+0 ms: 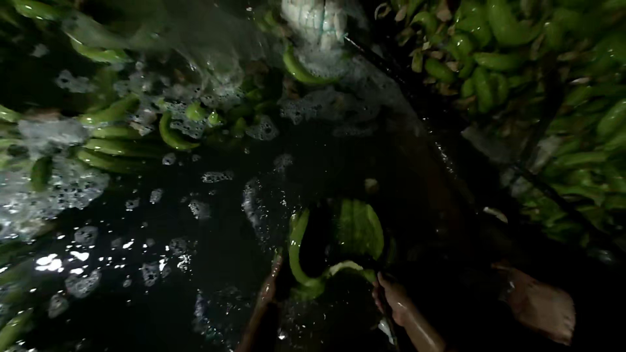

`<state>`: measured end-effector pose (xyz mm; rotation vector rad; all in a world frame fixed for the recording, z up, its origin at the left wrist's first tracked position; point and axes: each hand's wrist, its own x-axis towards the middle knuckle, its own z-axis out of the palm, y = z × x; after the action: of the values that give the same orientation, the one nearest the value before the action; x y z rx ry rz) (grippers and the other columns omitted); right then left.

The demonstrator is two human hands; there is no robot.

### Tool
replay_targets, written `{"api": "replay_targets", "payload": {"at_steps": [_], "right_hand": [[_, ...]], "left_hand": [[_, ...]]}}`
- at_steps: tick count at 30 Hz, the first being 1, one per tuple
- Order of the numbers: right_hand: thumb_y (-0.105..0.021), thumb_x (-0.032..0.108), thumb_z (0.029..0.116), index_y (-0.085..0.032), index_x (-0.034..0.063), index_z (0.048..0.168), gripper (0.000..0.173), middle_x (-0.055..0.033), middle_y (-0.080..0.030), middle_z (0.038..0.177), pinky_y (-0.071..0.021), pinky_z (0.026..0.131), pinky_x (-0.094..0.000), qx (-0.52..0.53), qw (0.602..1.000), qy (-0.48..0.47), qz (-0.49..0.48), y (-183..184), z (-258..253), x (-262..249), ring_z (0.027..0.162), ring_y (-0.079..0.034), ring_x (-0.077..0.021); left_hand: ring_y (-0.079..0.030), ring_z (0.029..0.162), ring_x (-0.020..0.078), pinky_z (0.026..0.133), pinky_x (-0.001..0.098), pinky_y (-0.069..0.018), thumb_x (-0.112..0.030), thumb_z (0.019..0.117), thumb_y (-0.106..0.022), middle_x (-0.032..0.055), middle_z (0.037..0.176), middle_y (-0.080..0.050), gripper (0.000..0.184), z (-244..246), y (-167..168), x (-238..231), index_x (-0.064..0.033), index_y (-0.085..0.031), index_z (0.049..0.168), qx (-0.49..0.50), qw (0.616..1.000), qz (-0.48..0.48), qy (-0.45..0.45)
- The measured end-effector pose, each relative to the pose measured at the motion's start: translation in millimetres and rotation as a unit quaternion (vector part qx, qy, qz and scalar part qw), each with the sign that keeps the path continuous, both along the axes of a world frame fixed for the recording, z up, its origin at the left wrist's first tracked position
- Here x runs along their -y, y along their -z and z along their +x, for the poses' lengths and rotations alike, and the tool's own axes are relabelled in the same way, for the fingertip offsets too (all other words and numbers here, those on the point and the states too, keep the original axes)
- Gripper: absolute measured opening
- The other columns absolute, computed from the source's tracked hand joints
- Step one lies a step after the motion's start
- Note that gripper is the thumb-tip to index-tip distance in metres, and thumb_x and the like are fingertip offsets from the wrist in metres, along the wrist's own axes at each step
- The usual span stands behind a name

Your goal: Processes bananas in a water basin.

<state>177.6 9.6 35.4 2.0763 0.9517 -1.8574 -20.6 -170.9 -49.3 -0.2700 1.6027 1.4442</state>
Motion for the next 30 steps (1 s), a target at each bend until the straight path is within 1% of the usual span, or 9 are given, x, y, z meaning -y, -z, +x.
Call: {"api": "replay_targets", "payload": {"at_steps": [5, 9, 11, 13, 15, 17, 22, 26, 30], "right_hand": [[-0.023, 0.031, 0.1146, -0.041, -0.0018, 0.146, 0.048, -0.0146, -0.056, 0.095, -0.0486, 0.068, -0.0336, 0.061, 0.985, -0.137, 0.087, 8.6, -13.3, -7.2, 0.072, -0.055, -0.0193], [-0.032, 0.016, 0.1132, -0.035, -0.0082, 0.152, 0.046, -0.0319, -0.049, 0.147, -0.0401, 0.113, -0.0495, 0.080, 0.961, -0.224, 0.144, 14.1, -15.8, -15.4, 0.133, -0.053, -0.0398], [-0.038, 0.016, 0.1121, -0.049, -0.0061, 0.142, 0.039, -0.0230, -0.061, 0.126, -0.0497, 0.098, -0.0398, 0.067, 0.976, -0.172, 0.118, 1.8, -16.8, -9.6, 0.111, -0.061, -0.0269], [-0.034, 0.028, 0.1134, -0.056, 0.0043, 0.101, 0.035, 0.0002, -0.047, 0.068, -0.0404, 0.048, -0.0201, 0.005, 0.993, -0.095, 0.074, -29.7, -16.9, -0.3, 0.052, -0.044, -0.0054], [-0.028, 0.032, 0.1138, -0.050, 0.0095, 0.088, 0.040, 0.0065, -0.040, 0.055, -0.0352, 0.039, -0.0154, -0.075, 0.996, -0.028, 0.029, -57.8, -14.9, -0.5, 0.040, -0.037, -0.0007], [-0.030, 0.031, 0.1139, -0.053, 0.0033, 0.104, 0.037, 0.0013, -0.044, 0.064, -0.0398, 0.044, -0.0185, -0.032, 0.989, -0.072, 0.128, -62.1, -20.7, -23.9, 0.047, -0.042, -0.0047], [-0.033, 0.020, 0.1133, -0.050, -0.0068, 0.143, 0.043, -0.0276, -0.057, 0.139, -0.0426, 0.111, -0.0482, 0.095, 0.887, -0.395, 0.220, -51.1, -43.4, -69.2, 0.129, -0.057, -0.0363], [-0.033, 0.018, 0.1129, -0.053, -0.0033, 0.141, 0.041, -0.0262, -0.059, 0.137, -0.0433, 0.111, -0.0497, 0.138, 0.841, -0.466, 0.240, -39.6, -56.4, -66.2, 0.130, -0.057, -0.0381], [-0.034, 0.023, 0.1133, -0.050, -0.0081, 0.142, 0.045, -0.0288, -0.056, 0.138, -0.0437, 0.109, -0.0493, 0.036, 0.920, -0.363, 0.145, -51.2, -4.8, -39.3, 0.127, -0.057, -0.0358]], "left_hand": [[-0.068, 0.082, 0.0077, 0.074, 0.0273, -0.0571, -0.018, 0.1055, -0.050, 0.0034, 0.096, -0.070, 0.024, 21.0, -23.7, 28.8, -0.0027, -0.060, 0.121, 0.111, 0.990, -0.033, 0.084], [-0.064, 0.066, 0.0051, 0.061, 0.0233, -0.0550, -0.010, 0.1006, -0.058, -0.0007, 0.077, -0.069, 0.010, 55.1, -45.7, 25.1, -0.0038, -0.066, 0.102, 0.130, 0.987, -0.048, 0.079], [-0.062, 0.061, 0.0054, 0.056, 0.0231, -0.0535, -0.009, 0.0989, -0.058, 0.0001, 0.074, -0.067, 0.009, 81.0, -46.7, 18.6, -0.0030, -0.065, 0.101, 0.107, 0.992, -0.047, 0.041], [-0.064, 0.072, 0.0109, 0.066, 0.0295, -0.0560, -0.009, 0.0984, -0.061, 0.0065, 0.086, -0.067, 0.022, 95.9, -43.5, 13.1, 0.0030, -0.062, 0.117, 0.096, 0.994, -0.043, 0.020], [-0.066, 0.070, 0.0106, 0.062, 0.0282, -0.0572, -0.011, 0.0963, -0.063, 0.0070, 0.089, -0.069, 0.038, 110.6, -41.8, 9.4, 0.0004, -0.052, 0.131, 0.109, 0.994, -0.027, -0.011], [-0.068, 0.072, 0.0125, 0.062, 0.0291, -0.0586, -0.008, 0.0950, -0.063, 0.0087, 0.092, -0.070, 0.046, 116.0, -43.3, 3.3, -0.0011, -0.046, 0.137, 0.128, 0.991, 0.003, -0.039], [-0.072, 0.088, 0.0200, 0.073, 0.0381, -0.0632, -0.005, 0.0908, -0.064, 0.0152, 0.113, -0.066, 0.074, 120.8, -62.9, -11.3, -0.0060, -0.023, 0.152, 0.137, 0.986, 0.042, -0.089], [-0.071, 0.093, 0.0205, 0.078, 0.0381, -0.0619, -0.008, 0.0902, -0.068, 0.0168, 0.117, -0.064, 0.076, 127.3, -71.7, -30.1, -0.0053, -0.024, 0.153, 0.110, 0.989, 0.016, -0.101], [-0.069, 0.101, 0.0215, 0.083, 0.0387, -0.0606, -0.009, 0.0872, -0.072, 0.0185, 0.123, -0.063, 0.079, 127.0, -56.1, -35.1, -0.0030, -0.028, 0.153, 0.061, 0.996, -0.001, -0.069]]}}
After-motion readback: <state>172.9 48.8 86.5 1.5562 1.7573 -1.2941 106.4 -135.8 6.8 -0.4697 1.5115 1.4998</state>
